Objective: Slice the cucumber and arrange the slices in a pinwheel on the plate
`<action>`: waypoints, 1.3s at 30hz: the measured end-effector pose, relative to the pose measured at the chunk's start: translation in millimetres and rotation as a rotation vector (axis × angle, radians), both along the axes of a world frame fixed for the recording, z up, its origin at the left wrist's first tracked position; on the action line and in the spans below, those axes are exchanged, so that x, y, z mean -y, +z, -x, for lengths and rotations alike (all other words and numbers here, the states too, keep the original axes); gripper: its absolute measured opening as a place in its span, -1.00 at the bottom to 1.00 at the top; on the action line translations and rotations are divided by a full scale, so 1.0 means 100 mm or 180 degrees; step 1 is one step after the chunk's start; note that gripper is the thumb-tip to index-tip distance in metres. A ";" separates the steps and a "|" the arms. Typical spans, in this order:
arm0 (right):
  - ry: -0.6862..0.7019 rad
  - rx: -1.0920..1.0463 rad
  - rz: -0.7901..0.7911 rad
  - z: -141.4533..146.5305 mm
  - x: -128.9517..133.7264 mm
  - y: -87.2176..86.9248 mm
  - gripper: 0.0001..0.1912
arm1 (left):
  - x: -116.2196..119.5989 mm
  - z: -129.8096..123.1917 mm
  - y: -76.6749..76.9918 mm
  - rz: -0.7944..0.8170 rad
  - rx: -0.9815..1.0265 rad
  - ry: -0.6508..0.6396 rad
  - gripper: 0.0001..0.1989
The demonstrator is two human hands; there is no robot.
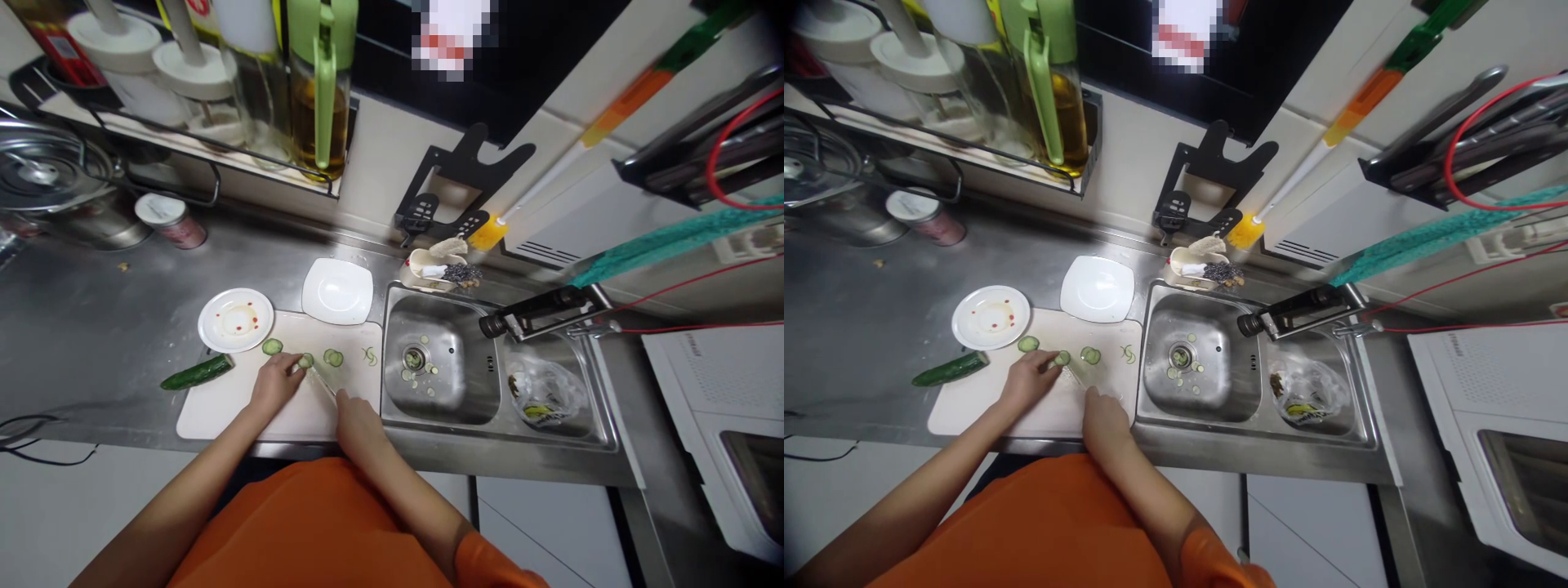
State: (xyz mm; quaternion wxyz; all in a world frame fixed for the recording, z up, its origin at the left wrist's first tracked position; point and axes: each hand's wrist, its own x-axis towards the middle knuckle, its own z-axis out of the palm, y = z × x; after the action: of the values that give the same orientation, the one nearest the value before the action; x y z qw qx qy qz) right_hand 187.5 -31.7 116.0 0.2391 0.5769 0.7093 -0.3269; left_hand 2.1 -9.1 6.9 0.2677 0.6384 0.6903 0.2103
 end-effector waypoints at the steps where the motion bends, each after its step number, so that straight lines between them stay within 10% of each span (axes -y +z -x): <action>1: -0.0009 -0.0005 0.0017 0.00 0.00 0.00 -0.66 | 0.00 0.00 0.00 -0.0028 -0.0015 -0.0007 -0.68; 39: -0.0236 0.0154 0.0324 -0.32 0.23 0.05 -0.57 | -0.10 0.32 0.30 0.0414 0.0088 0.0731 -0.78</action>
State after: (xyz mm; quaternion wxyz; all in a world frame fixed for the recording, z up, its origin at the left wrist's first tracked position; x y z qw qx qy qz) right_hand 219.9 -54.5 120.5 0.2729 0.5976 0.6639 -0.3571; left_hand -30.0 1.4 36.6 0.2921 0.5336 0.7672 0.2031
